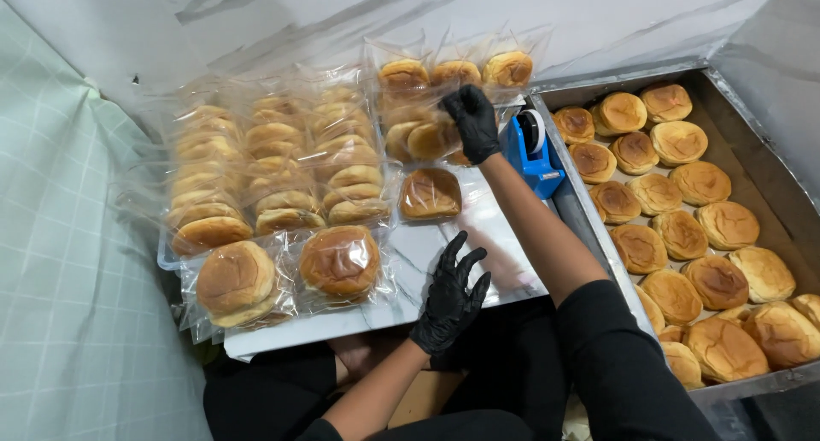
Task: Individually placing bread buns into plastic bags and sealing them using a tape dispenser.
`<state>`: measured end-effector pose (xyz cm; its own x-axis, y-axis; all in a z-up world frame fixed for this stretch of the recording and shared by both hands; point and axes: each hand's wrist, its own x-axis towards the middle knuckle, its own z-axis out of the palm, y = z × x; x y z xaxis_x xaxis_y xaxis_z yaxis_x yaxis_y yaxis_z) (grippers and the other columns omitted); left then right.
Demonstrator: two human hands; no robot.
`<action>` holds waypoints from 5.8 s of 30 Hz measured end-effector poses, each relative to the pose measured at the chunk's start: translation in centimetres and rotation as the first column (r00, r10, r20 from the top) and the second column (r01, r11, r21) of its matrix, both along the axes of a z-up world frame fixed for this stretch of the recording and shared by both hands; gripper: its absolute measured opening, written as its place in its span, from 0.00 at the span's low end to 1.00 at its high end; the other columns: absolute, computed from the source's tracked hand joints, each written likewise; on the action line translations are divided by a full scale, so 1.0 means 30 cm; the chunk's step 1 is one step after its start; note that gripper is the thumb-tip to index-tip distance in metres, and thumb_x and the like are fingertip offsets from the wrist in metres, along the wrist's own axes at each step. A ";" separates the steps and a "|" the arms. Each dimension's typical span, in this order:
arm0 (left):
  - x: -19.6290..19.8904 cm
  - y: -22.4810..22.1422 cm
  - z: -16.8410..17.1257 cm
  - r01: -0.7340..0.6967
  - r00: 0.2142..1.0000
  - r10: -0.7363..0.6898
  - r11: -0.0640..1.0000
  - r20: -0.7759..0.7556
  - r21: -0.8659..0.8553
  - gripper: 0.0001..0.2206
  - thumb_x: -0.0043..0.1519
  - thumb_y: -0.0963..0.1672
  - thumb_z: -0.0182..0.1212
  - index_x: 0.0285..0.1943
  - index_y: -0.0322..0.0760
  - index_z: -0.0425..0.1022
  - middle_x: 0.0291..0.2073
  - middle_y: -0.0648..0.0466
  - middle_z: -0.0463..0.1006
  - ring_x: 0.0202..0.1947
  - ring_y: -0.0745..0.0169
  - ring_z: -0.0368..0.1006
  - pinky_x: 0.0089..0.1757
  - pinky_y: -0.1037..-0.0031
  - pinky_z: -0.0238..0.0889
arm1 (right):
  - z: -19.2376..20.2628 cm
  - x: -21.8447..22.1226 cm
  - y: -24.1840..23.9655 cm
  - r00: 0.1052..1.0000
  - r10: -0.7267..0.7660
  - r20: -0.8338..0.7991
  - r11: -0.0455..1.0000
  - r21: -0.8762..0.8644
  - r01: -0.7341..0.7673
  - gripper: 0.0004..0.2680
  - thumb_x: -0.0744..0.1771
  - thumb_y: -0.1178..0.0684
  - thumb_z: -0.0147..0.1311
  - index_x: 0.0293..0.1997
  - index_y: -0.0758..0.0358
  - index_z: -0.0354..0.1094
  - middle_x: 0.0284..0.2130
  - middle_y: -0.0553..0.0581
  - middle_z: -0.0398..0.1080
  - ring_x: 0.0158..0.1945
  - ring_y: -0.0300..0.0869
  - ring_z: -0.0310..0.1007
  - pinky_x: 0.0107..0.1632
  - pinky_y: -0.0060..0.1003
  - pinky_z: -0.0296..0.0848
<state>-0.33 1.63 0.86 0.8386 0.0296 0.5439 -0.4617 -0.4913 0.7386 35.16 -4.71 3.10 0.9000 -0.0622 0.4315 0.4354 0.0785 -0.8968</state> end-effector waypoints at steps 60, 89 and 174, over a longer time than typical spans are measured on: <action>0.181 0.120 0.082 -0.184 0.947 -0.101 0.607 -0.305 -0.773 0.23 0.57 0.43 0.73 0.61 0.39 0.73 0.50 0.47 0.81 0.45 0.60 0.80 0.47 0.67 0.77 | 0.139 -0.783 -0.391 0.790 0.266 -0.553 0.962 0.098 -0.255 0.25 0.58 0.68 0.70 0.60 0.63 0.68 0.39 0.59 0.78 0.40 0.43 0.80 0.40 0.39 0.83; 0.093 0.119 0.006 -0.069 0.954 -0.179 0.651 -0.242 -0.755 0.04 0.66 0.42 0.62 0.38 0.38 0.76 0.29 0.56 0.78 0.33 0.70 0.72 0.42 0.74 0.70 | 0.184 -0.843 -0.346 0.789 0.318 -0.525 0.945 0.106 -0.310 0.27 0.57 0.68 0.69 0.63 0.62 0.68 0.49 0.58 0.76 0.51 0.41 0.75 0.51 0.42 0.80; 0.086 0.076 -0.038 -0.255 0.885 -0.323 0.267 -0.336 -0.929 0.02 0.66 0.40 0.61 0.42 0.39 0.73 0.40 0.48 0.83 0.38 0.60 0.82 0.42 0.67 0.79 | 0.178 -0.800 -0.384 0.716 0.349 -0.604 0.934 0.165 -0.316 0.12 0.69 0.46 0.54 0.47 0.64 0.76 0.39 0.60 0.79 0.41 0.40 0.79 0.46 0.34 0.77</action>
<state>2.25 3.92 -0.27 0.9465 0.2309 -0.2256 0.0049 0.6886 0.7251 11.16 -16.24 8.44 0.9327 0.2874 -0.2179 -0.2710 0.1598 -0.9492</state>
